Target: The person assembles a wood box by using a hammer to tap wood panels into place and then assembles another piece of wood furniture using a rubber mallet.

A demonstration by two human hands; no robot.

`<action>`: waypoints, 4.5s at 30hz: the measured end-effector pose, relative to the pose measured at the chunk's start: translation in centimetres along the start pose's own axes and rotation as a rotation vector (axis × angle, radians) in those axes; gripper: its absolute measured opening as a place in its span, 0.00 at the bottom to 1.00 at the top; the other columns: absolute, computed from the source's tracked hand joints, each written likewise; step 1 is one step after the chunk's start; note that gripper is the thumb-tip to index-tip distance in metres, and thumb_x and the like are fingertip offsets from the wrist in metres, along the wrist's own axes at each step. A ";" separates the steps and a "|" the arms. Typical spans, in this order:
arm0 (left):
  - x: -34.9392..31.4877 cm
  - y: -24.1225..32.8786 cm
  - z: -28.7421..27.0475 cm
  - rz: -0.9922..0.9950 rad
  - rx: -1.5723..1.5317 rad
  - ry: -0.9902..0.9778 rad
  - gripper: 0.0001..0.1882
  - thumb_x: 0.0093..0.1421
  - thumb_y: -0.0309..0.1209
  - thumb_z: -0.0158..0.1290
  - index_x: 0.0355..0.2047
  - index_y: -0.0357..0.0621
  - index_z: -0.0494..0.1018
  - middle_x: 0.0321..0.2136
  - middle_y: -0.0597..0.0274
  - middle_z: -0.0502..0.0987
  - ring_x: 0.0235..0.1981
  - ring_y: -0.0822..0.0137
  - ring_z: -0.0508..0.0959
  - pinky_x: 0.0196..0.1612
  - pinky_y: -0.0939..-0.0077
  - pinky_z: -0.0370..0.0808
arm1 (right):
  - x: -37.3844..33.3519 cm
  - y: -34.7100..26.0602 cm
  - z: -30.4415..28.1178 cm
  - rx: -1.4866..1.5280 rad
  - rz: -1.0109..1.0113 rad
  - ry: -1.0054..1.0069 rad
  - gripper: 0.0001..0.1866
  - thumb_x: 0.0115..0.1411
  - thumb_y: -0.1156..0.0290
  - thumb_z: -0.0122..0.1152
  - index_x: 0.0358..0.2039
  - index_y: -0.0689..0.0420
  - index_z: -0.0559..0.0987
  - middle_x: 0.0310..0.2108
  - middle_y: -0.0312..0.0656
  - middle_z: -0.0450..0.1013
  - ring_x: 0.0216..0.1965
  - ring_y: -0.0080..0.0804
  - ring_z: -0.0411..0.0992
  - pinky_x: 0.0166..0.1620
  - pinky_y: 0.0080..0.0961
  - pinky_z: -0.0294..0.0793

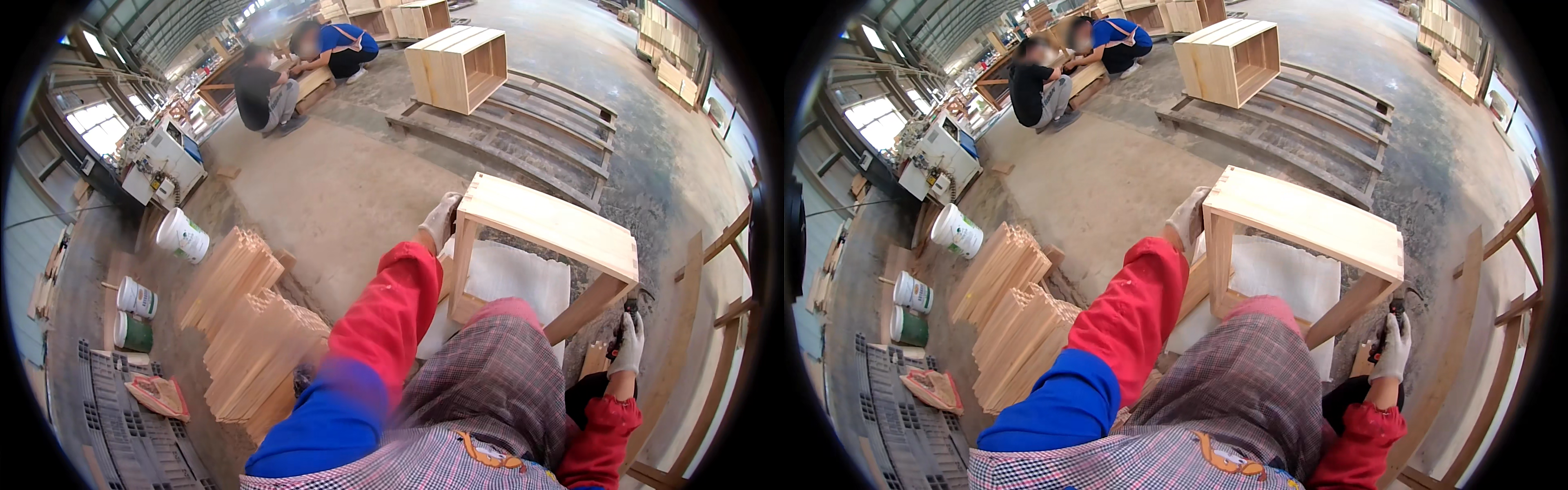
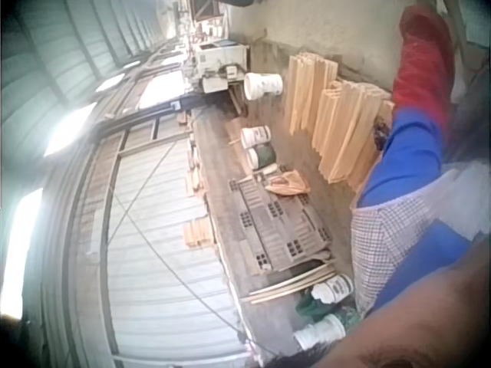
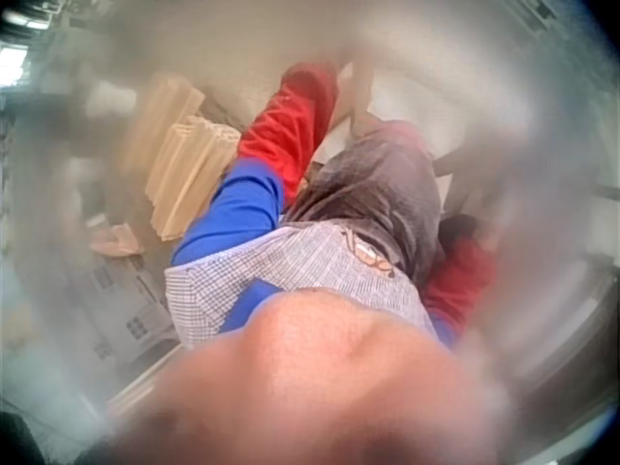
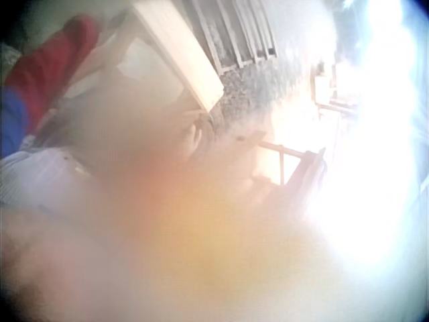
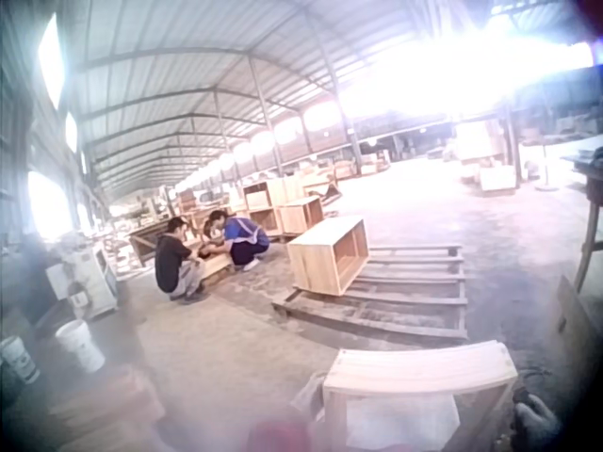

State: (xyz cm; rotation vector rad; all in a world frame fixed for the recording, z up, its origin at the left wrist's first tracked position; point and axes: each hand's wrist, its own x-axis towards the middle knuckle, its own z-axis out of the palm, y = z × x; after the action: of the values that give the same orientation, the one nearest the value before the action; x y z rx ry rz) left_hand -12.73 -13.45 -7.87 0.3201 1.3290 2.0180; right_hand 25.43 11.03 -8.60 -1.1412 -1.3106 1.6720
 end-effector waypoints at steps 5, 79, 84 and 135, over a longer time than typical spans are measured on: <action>1.3 3.4 3.2 -0.187 0.275 -0.051 0.36 0.62 0.60 0.37 0.56 0.42 0.63 0.50 0.58 0.71 0.50 0.67 0.71 0.53 0.69 0.67 | -0.7 -0.7 -0.6 -0.086 0.042 0.063 0.17 0.59 0.65 0.57 0.49 0.54 0.72 0.19 0.30 0.65 0.14 0.15 0.60 0.17 0.15 0.60; -4.5 3.2 12.7 0.567 1.756 -0.107 0.19 0.61 0.48 0.42 0.39 0.50 0.74 0.36 0.56 0.78 0.41 0.57 0.75 0.53 0.60 0.59 | -1.4 0.4 0.6 0.152 -0.109 -0.247 0.20 0.64 0.66 0.40 0.55 0.57 0.67 0.53 0.39 0.67 0.48 0.27 0.71 0.46 0.24 0.71; -4.4 2.9 12.3 0.567 1.744 -0.095 0.19 0.61 0.48 0.43 0.39 0.50 0.74 0.37 0.56 0.78 0.42 0.57 0.75 0.54 0.59 0.58 | -1.2 1.4 0.4 0.175 -0.199 -0.286 0.21 0.63 0.64 0.45 0.55 0.56 0.66 0.48 0.40 0.71 0.45 0.28 0.73 0.43 0.24 0.71; -4.5 2.4 11.8 0.671 1.702 -0.070 0.16 0.60 0.46 0.45 0.37 0.51 0.75 0.35 0.57 0.78 0.40 0.57 0.75 0.53 0.60 0.61 | 1.5 2.2 -1.6 -0.997 -0.522 -0.312 0.20 0.57 0.72 0.47 0.51 0.57 0.71 0.55 0.38 0.65 0.58 0.31 0.61 0.56 0.21 0.65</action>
State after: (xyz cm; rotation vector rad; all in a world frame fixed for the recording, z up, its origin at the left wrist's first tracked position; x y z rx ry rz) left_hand -4.01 -8.66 0.26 1.6743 2.7987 0.6440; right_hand 26.34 12.40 -11.22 -0.8969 -2.5220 0.7888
